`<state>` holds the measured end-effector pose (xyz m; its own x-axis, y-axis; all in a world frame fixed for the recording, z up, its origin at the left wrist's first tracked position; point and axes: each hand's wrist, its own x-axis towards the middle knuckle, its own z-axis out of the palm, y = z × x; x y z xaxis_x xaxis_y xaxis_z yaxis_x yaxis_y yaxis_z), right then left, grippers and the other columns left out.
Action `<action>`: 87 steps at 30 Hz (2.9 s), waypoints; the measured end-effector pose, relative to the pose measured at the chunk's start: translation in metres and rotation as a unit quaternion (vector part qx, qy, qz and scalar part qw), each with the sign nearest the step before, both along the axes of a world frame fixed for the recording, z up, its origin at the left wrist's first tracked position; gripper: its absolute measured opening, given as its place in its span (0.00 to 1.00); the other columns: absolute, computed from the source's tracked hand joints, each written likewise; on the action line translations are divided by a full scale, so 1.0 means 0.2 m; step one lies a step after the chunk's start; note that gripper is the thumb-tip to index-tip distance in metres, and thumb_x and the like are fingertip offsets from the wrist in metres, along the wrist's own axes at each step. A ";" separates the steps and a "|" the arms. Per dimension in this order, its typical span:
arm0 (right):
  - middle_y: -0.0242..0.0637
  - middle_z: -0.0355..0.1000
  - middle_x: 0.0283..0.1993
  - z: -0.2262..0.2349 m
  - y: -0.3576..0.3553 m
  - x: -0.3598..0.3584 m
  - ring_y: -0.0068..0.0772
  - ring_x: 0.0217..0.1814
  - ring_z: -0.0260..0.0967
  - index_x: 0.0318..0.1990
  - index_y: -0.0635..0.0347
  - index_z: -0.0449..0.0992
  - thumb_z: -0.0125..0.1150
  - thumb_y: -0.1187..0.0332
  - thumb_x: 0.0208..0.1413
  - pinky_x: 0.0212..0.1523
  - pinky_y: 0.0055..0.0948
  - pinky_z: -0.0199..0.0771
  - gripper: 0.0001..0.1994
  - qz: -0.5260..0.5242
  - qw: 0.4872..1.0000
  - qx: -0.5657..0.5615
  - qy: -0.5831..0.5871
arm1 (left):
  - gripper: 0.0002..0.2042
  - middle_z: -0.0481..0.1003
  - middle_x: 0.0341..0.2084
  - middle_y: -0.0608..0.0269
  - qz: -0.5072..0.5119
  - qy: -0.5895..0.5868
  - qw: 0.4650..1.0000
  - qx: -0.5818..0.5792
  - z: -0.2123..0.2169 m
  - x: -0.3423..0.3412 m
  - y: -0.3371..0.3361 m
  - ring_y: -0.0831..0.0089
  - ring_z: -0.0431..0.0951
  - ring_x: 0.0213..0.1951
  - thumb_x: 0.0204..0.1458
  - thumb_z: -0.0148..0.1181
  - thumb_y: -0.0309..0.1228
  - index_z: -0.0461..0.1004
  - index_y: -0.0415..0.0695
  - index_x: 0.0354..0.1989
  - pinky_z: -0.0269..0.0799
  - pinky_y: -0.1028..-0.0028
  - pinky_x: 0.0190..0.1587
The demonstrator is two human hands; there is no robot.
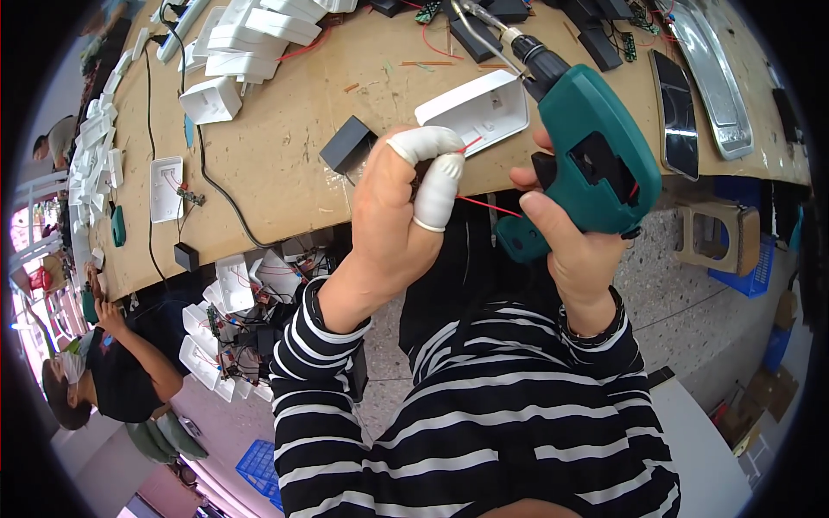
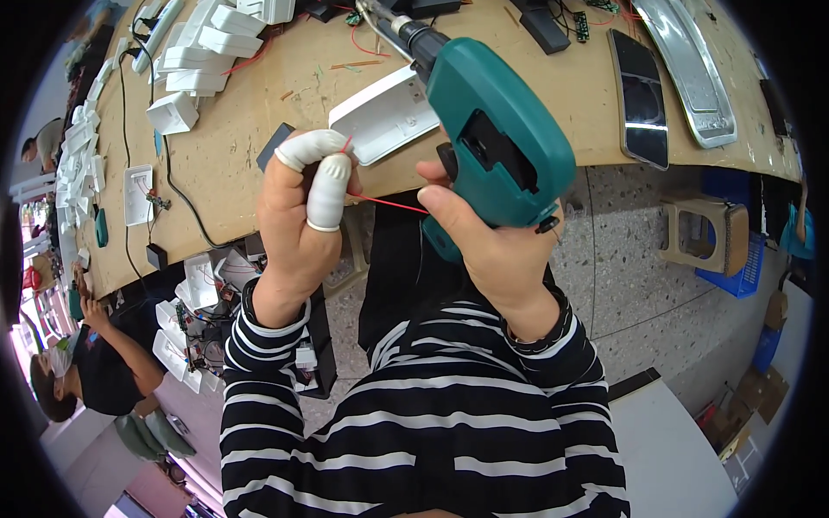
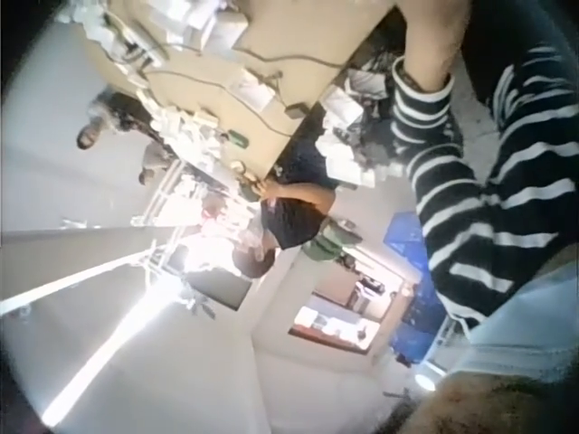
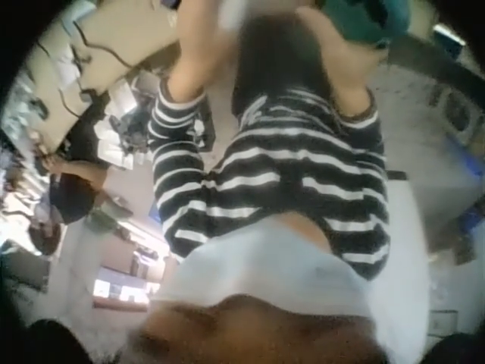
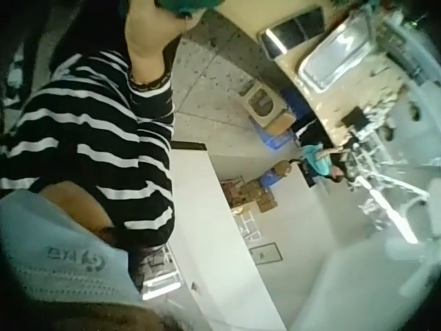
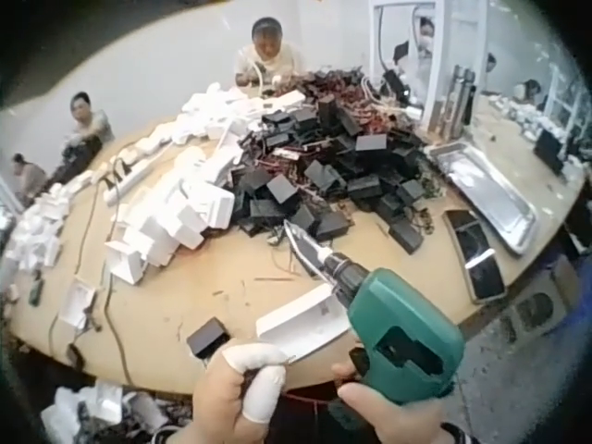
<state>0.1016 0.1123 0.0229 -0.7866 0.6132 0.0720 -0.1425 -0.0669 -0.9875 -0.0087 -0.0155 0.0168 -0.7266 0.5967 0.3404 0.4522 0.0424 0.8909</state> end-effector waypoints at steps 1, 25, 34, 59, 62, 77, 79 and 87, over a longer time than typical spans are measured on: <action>0.46 0.65 0.49 0.00 -0.01 0.01 0.30 0.39 0.71 0.53 0.66 0.61 0.59 0.81 0.41 0.42 0.26 0.72 0.27 0.000 1.000 -0.001 -0.001 | 0.06 0.68 0.27 0.57 0.013 0.003 1.000 0.015 0.00 0.00 0.00 0.66 0.70 0.28 0.48 0.53 0.21 0.67 0.39 0.35 0.65 0.74 0.30; 0.49 0.66 0.49 -0.01 -0.02 0.05 0.28 0.37 0.70 0.52 0.68 0.61 0.57 0.83 0.41 0.39 0.23 0.72 0.26 0.042 0.993 0.109 0.021 | 0.06 0.66 0.27 0.61 0.008 -0.045 0.989 0.138 -0.03 0.03 0.02 0.77 0.67 0.26 0.55 0.44 0.23 0.62 0.39 0.40 0.64 0.79 0.32; 0.45 0.66 0.48 -0.03 -0.02 0.06 0.25 0.36 0.69 0.51 0.67 0.62 0.56 0.84 0.42 0.37 0.22 0.71 0.24 0.058 0.987 0.151 -0.007 | 0.06 0.65 0.30 0.62 0.002 -0.046 0.984 0.170 -0.06 0.02 0.03 0.79 0.69 0.27 0.53 0.47 0.22 0.64 0.38 0.39 0.67 0.81 0.29; 0.37 0.70 0.36 -0.01 0.03 0.00 0.23 0.34 0.68 0.49 0.69 0.65 0.55 0.83 0.43 0.37 0.20 0.67 0.21 0.000 0.984 0.177 0.025 | 0.10 0.68 0.22 0.59 -0.077 0.139 0.987 -0.033 0.00 0.00 0.04 0.66 0.70 0.23 0.37 0.62 0.20 0.72 0.40 0.30 0.65 0.73 0.24; 0.49 0.66 0.47 0.04 0.07 0.06 0.30 0.37 0.70 0.54 0.70 0.59 0.56 0.80 0.42 0.38 0.25 0.71 0.27 -0.051 0.990 0.125 0.039 | 0.09 0.68 0.22 0.61 0.040 0.152 0.987 -0.031 -0.03 0.01 0.06 0.65 0.69 0.23 0.37 0.61 0.20 0.72 0.40 0.30 0.64 0.73 0.25; 0.52 0.68 0.43 0.11 0.18 0.58 0.29 0.29 0.68 0.50 0.74 0.61 0.65 0.66 0.41 0.29 0.24 0.70 0.30 -0.023 0.992 0.037 -0.122 | 0.07 0.68 0.28 0.67 0.246 0.361 0.890 -0.133 -0.12 0.05 0.18 0.70 0.65 0.30 0.29 0.63 0.26 0.73 0.43 0.20 0.47 0.67 0.35; 0.52 0.68 0.44 0.10 0.18 0.59 0.30 0.30 0.68 0.51 0.74 0.61 0.64 0.67 0.41 0.29 0.25 0.70 0.30 0.021 0.990 0.031 -0.137 | 0.07 0.68 0.33 0.64 0.239 0.362 0.889 -0.147 -0.12 0.05 0.18 0.67 0.65 0.36 0.27 0.63 0.27 0.72 0.43 0.17 0.47 0.66 0.36; 0.53 0.67 0.46 0.08 0.17 0.54 0.30 0.32 0.69 0.52 0.73 0.60 0.62 0.70 0.42 0.32 0.26 0.70 0.29 0.051 0.986 0.011 -0.157 | 0.05 0.69 0.38 0.61 0.225 0.383 0.882 -0.157 -0.12 -0.01 0.23 0.64 0.66 0.40 0.30 0.61 0.26 0.73 0.41 0.19 0.51 0.67 0.43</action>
